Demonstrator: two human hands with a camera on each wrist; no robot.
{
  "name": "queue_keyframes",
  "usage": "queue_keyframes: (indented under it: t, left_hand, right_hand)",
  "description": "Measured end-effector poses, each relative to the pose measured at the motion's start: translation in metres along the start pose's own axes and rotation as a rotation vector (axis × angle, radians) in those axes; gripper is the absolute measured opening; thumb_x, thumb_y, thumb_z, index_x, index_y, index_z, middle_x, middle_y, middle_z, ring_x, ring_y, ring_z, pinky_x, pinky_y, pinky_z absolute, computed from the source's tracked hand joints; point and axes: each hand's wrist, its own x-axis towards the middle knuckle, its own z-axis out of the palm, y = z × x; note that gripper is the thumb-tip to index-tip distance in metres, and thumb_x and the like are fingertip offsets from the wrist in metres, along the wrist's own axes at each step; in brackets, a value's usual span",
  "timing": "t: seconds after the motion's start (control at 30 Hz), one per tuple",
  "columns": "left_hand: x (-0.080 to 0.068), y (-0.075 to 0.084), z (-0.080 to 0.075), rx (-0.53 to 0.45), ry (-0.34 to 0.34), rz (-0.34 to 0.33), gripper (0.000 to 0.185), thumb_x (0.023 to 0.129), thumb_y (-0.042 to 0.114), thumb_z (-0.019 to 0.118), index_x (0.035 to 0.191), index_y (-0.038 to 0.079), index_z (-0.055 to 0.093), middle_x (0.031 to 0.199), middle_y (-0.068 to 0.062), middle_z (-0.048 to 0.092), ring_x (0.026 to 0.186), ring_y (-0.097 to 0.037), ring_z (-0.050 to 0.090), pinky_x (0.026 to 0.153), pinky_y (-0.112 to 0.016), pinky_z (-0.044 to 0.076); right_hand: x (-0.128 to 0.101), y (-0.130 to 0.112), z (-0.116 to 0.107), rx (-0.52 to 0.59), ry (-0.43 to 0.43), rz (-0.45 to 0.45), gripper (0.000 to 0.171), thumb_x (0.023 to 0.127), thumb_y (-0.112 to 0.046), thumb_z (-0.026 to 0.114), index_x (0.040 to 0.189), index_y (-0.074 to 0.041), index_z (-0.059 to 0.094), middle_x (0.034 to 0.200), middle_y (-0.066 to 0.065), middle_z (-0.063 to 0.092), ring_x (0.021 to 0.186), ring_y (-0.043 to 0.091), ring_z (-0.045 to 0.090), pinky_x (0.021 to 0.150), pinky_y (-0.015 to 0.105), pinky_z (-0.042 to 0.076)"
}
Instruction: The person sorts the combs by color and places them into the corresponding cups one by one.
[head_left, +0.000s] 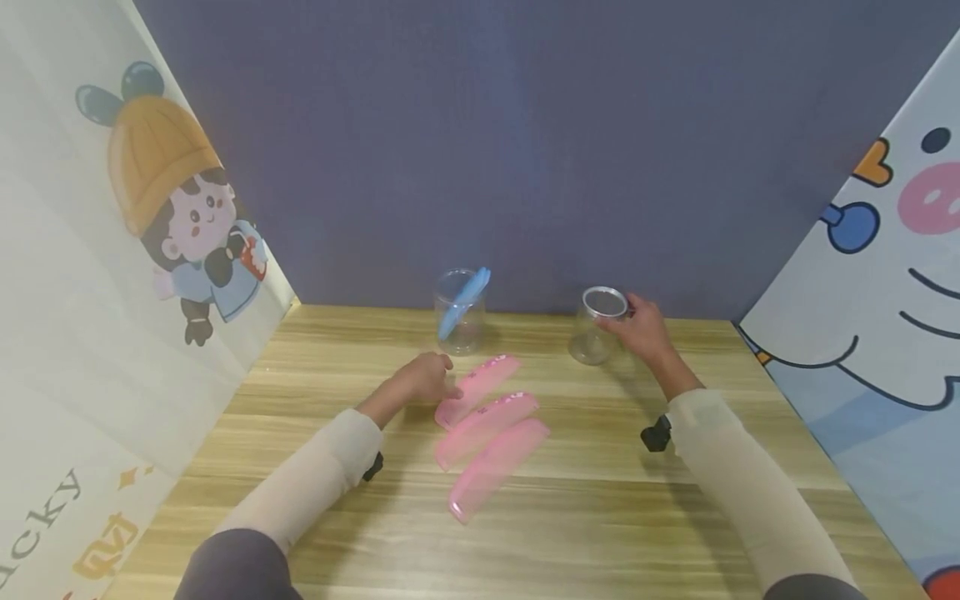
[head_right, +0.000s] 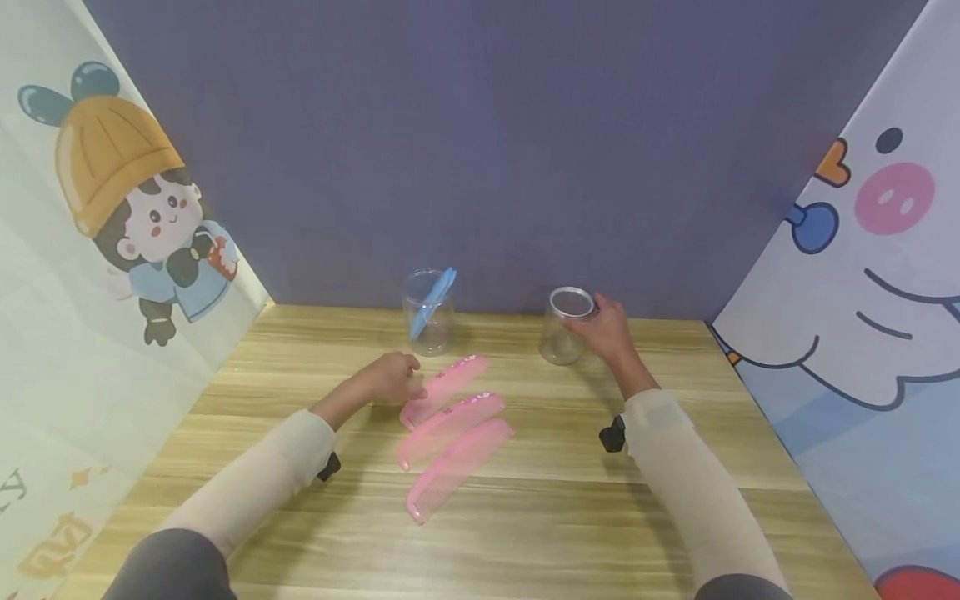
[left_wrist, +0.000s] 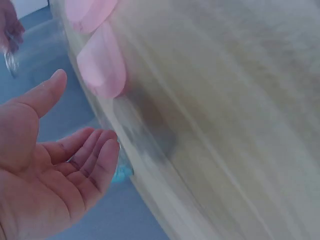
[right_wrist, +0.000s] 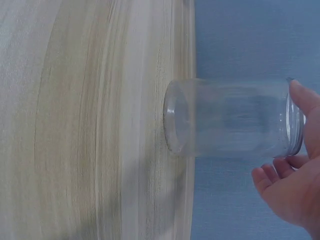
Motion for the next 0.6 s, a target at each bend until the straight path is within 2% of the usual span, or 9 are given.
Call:
queue_keyframes:
  t: [0.07, 0.13, 0.23, 0.3, 0.33, 0.43, 0.6]
  left_hand:
    - [-0.002, 0.001, 0.005, 0.019, -0.004, -0.003, 0.065, 0.09, 0.032, 0.077, 0.139, -0.005, 0.055, 0.139, -0.023, 0.062, 0.131, -0.04, 0.057, 0.113, -0.05, 0.049]
    - [-0.002, 0.0, 0.009, 0.04, 0.0, 0.012, 0.052, 0.092, 0.024, 0.074, 0.132, -0.006, 0.059, 0.13, -0.023, 0.066, 0.124, -0.039, 0.062, 0.107, -0.048, 0.054]
    - [-0.002, -0.002, 0.016, 0.059, -0.001, 0.036, 0.026, 0.092, 0.014, 0.07, 0.109, -0.004, 0.065, 0.101, -0.016, 0.067, 0.095, -0.029, 0.065, 0.082, -0.04, 0.059]
    - [-0.002, -0.003, 0.02, 0.076, 0.002, 0.053, 0.014, 0.091, 0.012, 0.07, 0.093, 0.0, 0.062, 0.084, -0.009, 0.058, 0.077, -0.022, 0.055, 0.065, -0.033, 0.052]
    - [-0.002, -0.003, 0.021, 0.074, 0.001, 0.055, 0.017, 0.09, 0.014, 0.072, 0.088, 0.002, 0.06, 0.079, -0.006, 0.053, 0.073, -0.019, 0.049, 0.061, -0.03, 0.047]
    - [-0.003, -0.003, 0.025, 0.085, 0.015, 0.063, 0.027, 0.087, 0.024, 0.078, 0.087, 0.003, 0.061, 0.079, -0.004, 0.051, 0.072, -0.017, 0.047, 0.061, -0.029, 0.047]
    - [-0.004, -0.003, 0.027, 0.119, 0.035, 0.071, 0.046, 0.082, 0.035, 0.084, 0.105, 0.0, 0.066, 0.097, -0.01, 0.062, 0.084, -0.02, 0.057, 0.079, -0.036, 0.058]
  right_hand:
    - [-0.001, 0.0, 0.001, 0.007, 0.001, 0.004, 0.072, 0.088, -0.029, 0.078, 0.14, 0.012, 0.05, 0.13, 0.037, 0.058, 0.123, 0.05, 0.056, 0.106, 0.06, 0.047]
    - [-0.001, 0.0, 0.001, 0.018, -0.003, 0.009, 0.072, 0.089, -0.029, 0.077, 0.141, 0.012, 0.049, 0.134, 0.036, 0.057, 0.125, 0.049, 0.055, 0.108, 0.06, 0.046]
    - [-0.003, 0.001, 0.001, 0.034, -0.021, 0.039, 0.079, 0.09, -0.033, 0.077, 0.147, 0.01, 0.043, 0.14, 0.035, 0.054, 0.13, 0.049, 0.052, 0.111, 0.06, 0.044]
    - [-0.004, 0.002, 0.0, 0.044, -0.036, 0.058, 0.083, 0.091, -0.036, 0.077, 0.15, 0.008, 0.038, 0.144, 0.034, 0.052, 0.133, 0.048, 0.051, 0.112, 0.06, 0.044]
    - [-0.005, 0.002, 0.0, 0.046, -0.04, 0.067, 0.086, 0.091, -0.037, 0.076, 0.152, 0.008, 0.036, 0.145, 0.033, 0.051, 0.134, 0.048, 0.05, 0.112, 0.06, 0.044]
    - [-0.006, 0.002, 0.0, 0.057, -0.048, 0.075, 0.088, 0.091, -0.039, 0.076, 0.153, 0.007, 0.034, 0.147, 0.033, 0.05, 0.135, 0.048, 0.05, 0.112, 0.06, 0.045]
    - [-0.005, 0.002, 0.001, 0.066, -0.053, 0.08, 0.088, 0.092, -0.039, 0.076, 0.154, 0.006, 0.033, 0.15, 0.033, 0.047, 0.137, 0.049, 0.048, 0.113, 0.059, 0.044]
